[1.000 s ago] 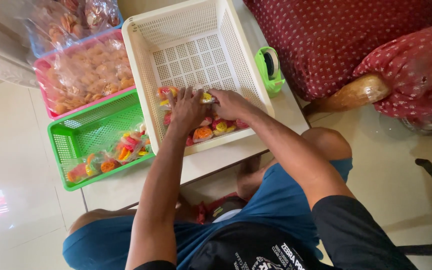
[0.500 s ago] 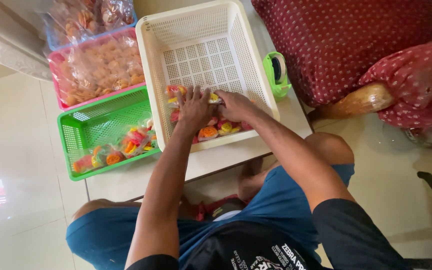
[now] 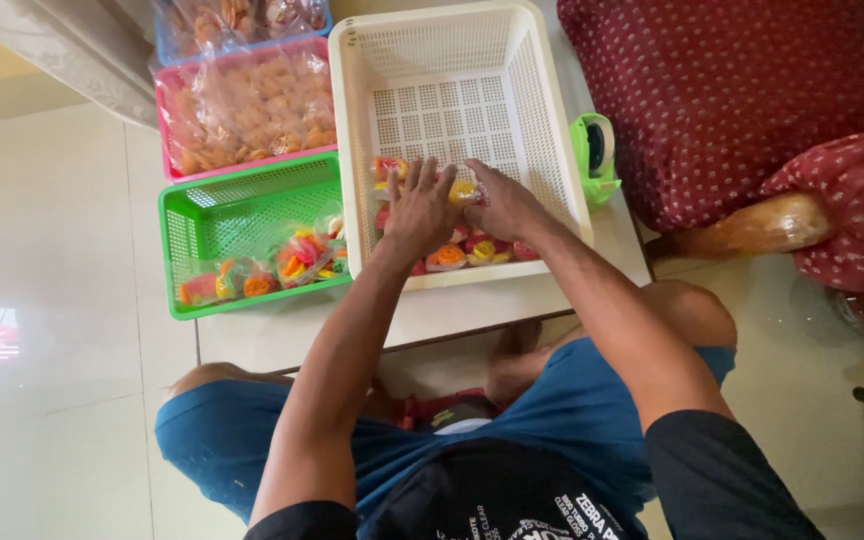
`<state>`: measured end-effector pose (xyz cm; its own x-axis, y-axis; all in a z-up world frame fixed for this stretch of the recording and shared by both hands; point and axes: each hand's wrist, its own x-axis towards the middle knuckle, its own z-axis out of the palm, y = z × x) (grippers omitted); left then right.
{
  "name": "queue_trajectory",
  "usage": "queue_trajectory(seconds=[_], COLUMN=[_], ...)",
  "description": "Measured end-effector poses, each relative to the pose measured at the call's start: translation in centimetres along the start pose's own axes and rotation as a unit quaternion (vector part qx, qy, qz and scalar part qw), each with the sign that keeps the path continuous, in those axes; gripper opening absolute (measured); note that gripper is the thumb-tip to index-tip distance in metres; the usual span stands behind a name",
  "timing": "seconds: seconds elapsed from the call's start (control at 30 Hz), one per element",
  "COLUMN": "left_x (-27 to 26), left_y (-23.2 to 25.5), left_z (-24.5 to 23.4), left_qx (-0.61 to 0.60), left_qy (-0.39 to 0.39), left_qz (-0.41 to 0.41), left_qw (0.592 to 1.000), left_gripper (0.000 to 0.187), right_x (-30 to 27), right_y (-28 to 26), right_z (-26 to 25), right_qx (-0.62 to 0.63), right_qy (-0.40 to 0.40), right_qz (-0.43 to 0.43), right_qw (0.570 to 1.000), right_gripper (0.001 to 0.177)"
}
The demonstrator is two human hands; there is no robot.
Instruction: Packaging candies into small plastic bags and sealing them with a tape dispenser
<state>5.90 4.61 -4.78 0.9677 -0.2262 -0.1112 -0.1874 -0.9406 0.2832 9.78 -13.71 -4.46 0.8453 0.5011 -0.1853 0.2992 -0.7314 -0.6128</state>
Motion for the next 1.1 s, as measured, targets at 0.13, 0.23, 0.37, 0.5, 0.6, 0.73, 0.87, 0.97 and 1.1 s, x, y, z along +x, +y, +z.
queue_trajectory(seconds=[0.13, 0.23, 0.37, 0.5, 0.6, 0.73, 0.87, 0.97, 1.1], left_x=[-1.0, -1.6, -3.2, -6.7, -8.3, -10.7, -12.4, -12.8, -13.1], left_y=[-1.6, -3.6, -7.1, -10.5, -14.3, -18.1, -19.8, -20.9, -21.7], left_z=[-0.6, -0.7, -3.1, -7.8, -9.3, -9.8, -9.2, -7.8, -6.7], left_qx=[-0.03, -0.002, -0.069, -0.097, -0.089, -0.085, -0.13, -0.157, -0.176], left_qy=[0.089, 0.244, 0.285, 0.26, 0.232, 0.169, 0.133, 0.132, 0.136], left_qz=[0.045, 0.105, 0.122, 0.056, -0.009, -0.091, -0.158, -0.176, -0.167], left_qw=[0.995, 0.964, 0.948, 0.959, 0.969, 0.978, 0.97, 0.963, 0.96], left_gripper=[0.061, 0.055, 0.028, 0.017, 0.02, 0.025, 0.03, 0.032, 0.033], right_x=[-0.7, -1.2, 0.1, 3.4, 6.5, 7.3, 8.5, 9.3, 10.8], right_y=[-0.9, -1.6, -1.6, -1.9, -2.6, -9.1, -13.3, -15.9, -17.7], right_z=[0.1, 0.6, 1.5, 2.9, 4.9, 6.0, 7.6, 8.1, 9.8], right_qx=[-0.005, 0.015, 0.034, 0.079, 0.071, 0.075, 0.078, 0.075, 0.035], right_qy=[0.072, 0.168, 0.24, 0.299, 0.281, 0.226, 0.16, 0.093, 0.054], right_qz=[-0.06, -0.102, -0.132, -0.26, -0.287, -0.289, -0.287, -0.285, -0.285], right_qw=[0.996, 0.98, 0.961, 0.915, 0.913, 0.927, 0.941, 0.951, 0.956], right_gripper=[0.101, 0.096, 0.07, 0.04, 0.03, 0.019, 0.016, 0.021, 0.026])
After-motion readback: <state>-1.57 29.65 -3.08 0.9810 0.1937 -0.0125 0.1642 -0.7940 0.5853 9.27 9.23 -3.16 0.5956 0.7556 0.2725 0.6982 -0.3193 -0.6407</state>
